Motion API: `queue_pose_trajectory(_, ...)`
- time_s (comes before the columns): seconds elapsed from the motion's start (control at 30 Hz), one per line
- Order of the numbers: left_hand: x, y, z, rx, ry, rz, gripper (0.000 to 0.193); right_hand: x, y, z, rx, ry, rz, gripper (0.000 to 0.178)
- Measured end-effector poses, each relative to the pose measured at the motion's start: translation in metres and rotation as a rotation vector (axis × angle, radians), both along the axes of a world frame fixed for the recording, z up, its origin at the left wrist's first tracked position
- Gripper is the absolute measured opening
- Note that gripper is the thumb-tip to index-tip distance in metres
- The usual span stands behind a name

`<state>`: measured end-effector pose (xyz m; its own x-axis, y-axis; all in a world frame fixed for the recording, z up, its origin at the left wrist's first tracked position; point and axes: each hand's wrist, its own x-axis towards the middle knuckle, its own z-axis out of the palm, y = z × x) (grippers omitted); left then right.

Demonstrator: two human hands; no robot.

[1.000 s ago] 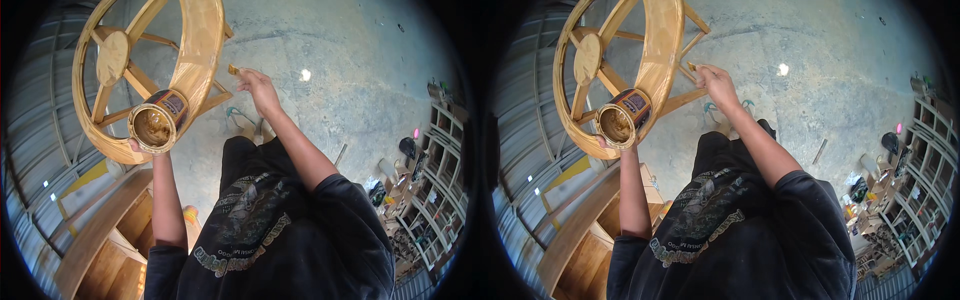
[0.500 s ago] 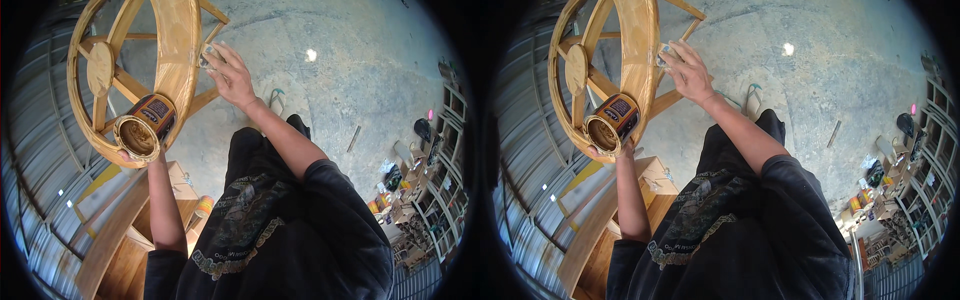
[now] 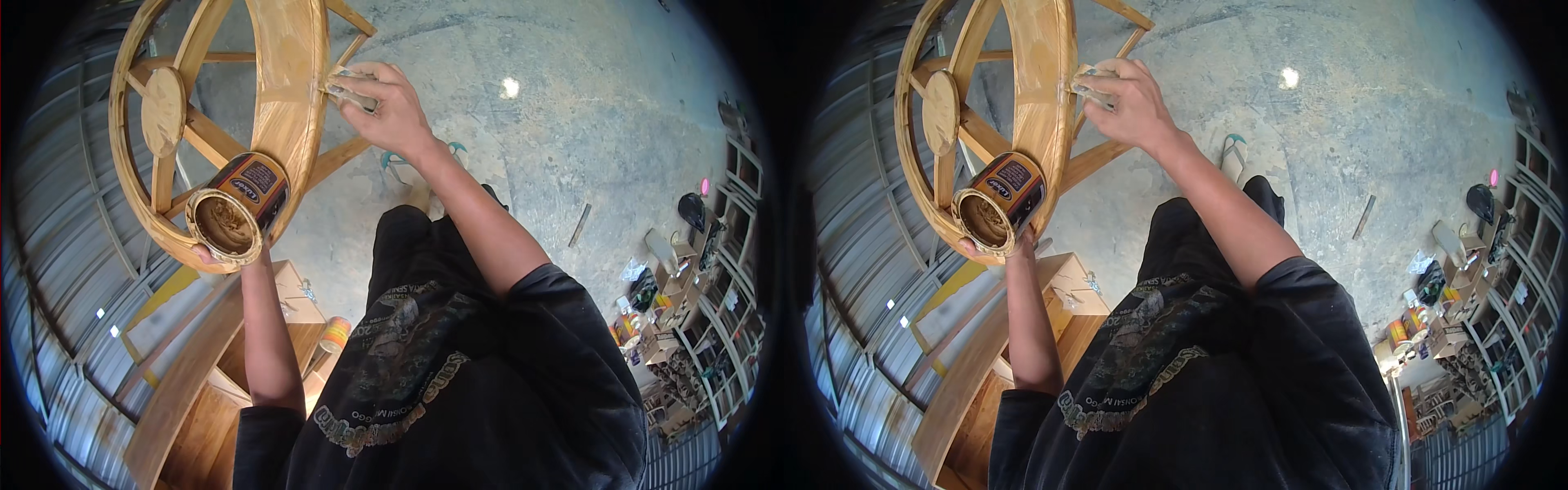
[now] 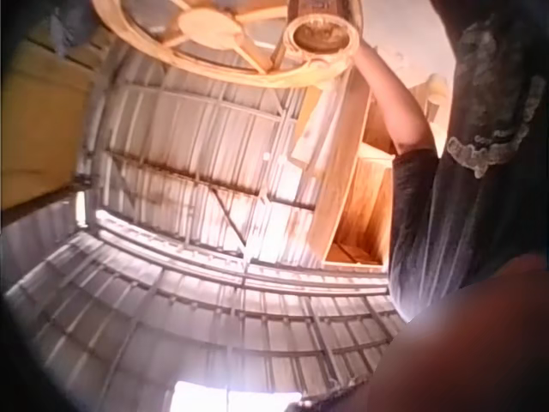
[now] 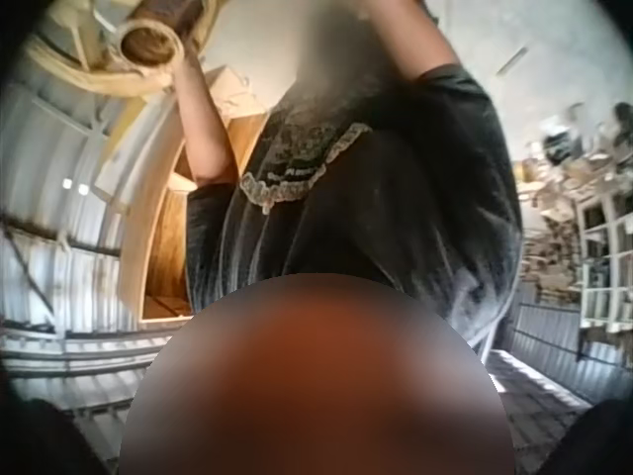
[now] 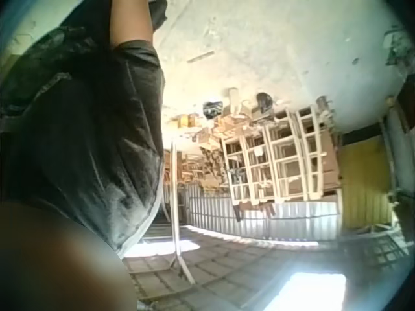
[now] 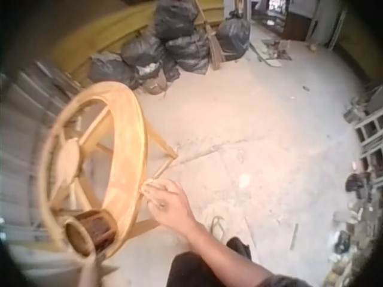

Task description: Apply a wood stain or protective finish to a circular wooden table frame using a cloth or sponge.

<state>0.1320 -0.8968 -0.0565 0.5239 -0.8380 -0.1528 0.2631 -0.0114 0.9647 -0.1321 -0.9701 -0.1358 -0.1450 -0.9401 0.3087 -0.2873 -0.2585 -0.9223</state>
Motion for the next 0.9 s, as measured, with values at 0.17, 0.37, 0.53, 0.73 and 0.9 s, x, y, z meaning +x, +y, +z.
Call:
queue_pose_trajectory(0.17, 0.006, 0.003, 0.002, -0.002, -0.008, 0.049, 0.105, 0.01, 0.019, 0.011, 0.041, 0.009, 0.057, 0.035)
queue_pose_trajectory(0.37, 0.003, 0.01, 0.005, 0.02, -0.006, 0.012, 0.106, -0.004, 0.026, -0.002, -0.051, 0.169, 0.152, 0.038)
queue_pose_trajectory(0.53, -0.005, 0.007, 0.009, 0.01, -0.027, 0.033, 0.105, -0.003, 0.02, 0.002, -0.006, -0.006, 0.049, 0.038)
queue_pose_trajectory(0.73, 0.005, 0.002, 0.008, -0.037, 0.014, 0.043, 0.104, -0.006, 0.01, 0.014, 0.155, -0.092, 0.194, 0.034)
queue_pose_trajectory(0.9, 0.01, 0.005, 0.014, -0.048, 0.08, -0.003, 0.101, 0.002, 0.005, 0.016, 0.385, -0.255, 0.167, 0.032)
